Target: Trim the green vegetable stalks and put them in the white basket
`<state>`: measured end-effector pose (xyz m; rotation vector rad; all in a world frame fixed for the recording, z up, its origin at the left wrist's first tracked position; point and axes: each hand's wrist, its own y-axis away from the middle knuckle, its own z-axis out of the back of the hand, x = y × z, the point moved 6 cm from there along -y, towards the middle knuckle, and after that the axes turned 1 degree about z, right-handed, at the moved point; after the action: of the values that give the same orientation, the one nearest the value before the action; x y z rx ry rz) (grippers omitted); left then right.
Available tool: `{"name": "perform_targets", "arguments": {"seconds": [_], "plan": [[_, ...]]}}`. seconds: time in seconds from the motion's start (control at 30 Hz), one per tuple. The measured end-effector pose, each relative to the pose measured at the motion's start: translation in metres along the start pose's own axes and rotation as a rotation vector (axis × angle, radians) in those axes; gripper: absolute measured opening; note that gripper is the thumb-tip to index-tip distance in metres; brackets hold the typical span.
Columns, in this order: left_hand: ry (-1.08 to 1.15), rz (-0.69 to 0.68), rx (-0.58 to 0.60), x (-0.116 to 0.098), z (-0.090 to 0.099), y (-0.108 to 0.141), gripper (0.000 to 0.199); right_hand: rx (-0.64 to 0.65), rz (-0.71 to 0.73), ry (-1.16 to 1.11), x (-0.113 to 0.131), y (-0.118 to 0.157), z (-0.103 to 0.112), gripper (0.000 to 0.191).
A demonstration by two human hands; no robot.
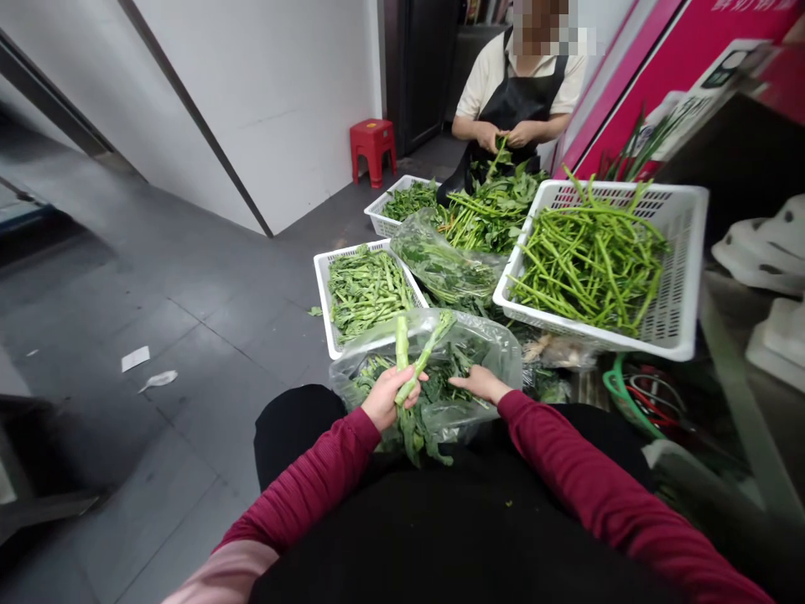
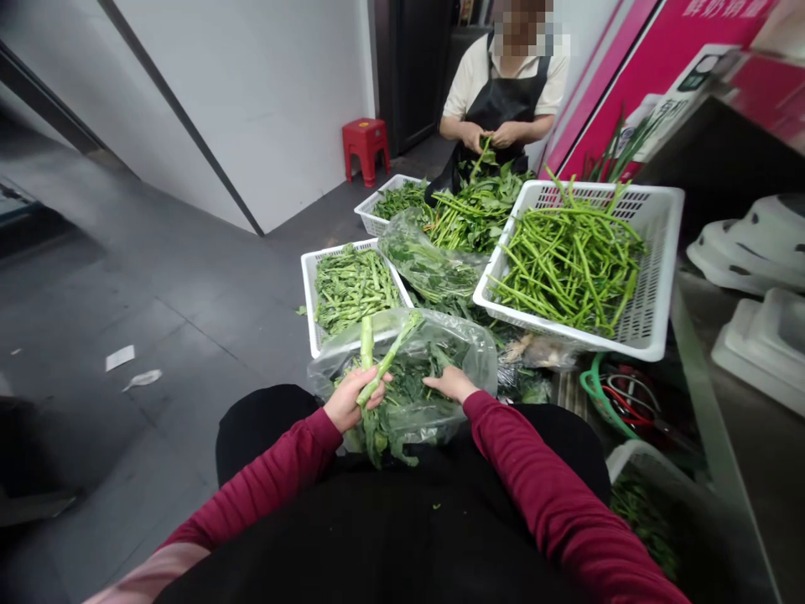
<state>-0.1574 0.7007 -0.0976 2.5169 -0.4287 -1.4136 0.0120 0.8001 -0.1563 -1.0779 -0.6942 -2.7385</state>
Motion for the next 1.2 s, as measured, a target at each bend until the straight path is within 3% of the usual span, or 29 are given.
{"name": "perform_targets", "arguments": {"seconds": [0.07, 0.17, 0.27, 0.43, 0.53, 0.63, 0.77, 0.8, 0.87, 0.93, 1.0, 1.1, 1.2], "plan": [[-0.013, 0.011, 0.014, 0.002, -0.002, 0.0, 0.036, 0.052, -0.014, -0.225, 0.014, 0.006, 0.005, 0.032], [-0.001, 0.033, 0.079, 0.006, -0.01, 0.001, 0.033, 0.186, 0.082, -0.889, 0.056, 0.022, 0.006, 0.033], [0.077, 0.049, 0.147, 0.009, -0.018, 0.003, 0.032, 0.157, 0.162, -1.341, 0.087, 0.039, 0.007, 0.034], [0.208, 0.045, 0.209, 0.006, -0.024, 0.006, 0.033, 0.132, 0.082, -1.692, 0.099, 0.052, -0.001, 0.032], [0.141, 0.021, 0.23, 0.002, -0.025, 0.009, 0.034, 0.22, 0.019, -1.769, 0.102, 0.054, 0.004, 0.028], [-0.006, -0.03, 0.189, -0.004, -0.024, 0.01, 0.033, 0.4, -0.095, -1.712, 0.105, 0.066, -0.005, 0.029], [-0.093, -0.138, -0.044, -0.021, -0.014, 0.003, 0.032, 0.651, -0.231, -1.394, 0.098, 0.09, -0.047, 0.023], [-0.098, -0.166, -0.103, -0.026, -0.011, 0.002, 0.032, 0.634, -0.231, -1.296, 0.091, 0.09, -0.055, 0.022], [-0.119, -0.205, -0.199, -0.034, -0.003, 0.003, 0.032, 0.469, -0.188, -1.089, 0.069, 0.074, -0.056, 0.023], [-0.134, -0.222, -0.284, -0.04, 0.007, 0.006, 0.033, 0.272, -0.157, -0.833, 0.04, 0.048, -0.043, 0.025], [-0.134, -0.231, -0.365, -0.044, 0.02, 0.008, 0.033, 0.182, -0.18, -0.543, 0.011, 0.023, -0.028, 0.03], [-0.179, -0.229, -0.488, -0.06, 0.042, -0.004, 0.033, 0.172, -0.193, -0.243, -0.018, 0.002, -0.015, 0.036], [-0.468, -0.208, -0.614, -0.099, 0.062, -0.044, 0.031, 0.221, -0.138, -0.111, -0.025, 0.001, -0.021, 0.029]]}}
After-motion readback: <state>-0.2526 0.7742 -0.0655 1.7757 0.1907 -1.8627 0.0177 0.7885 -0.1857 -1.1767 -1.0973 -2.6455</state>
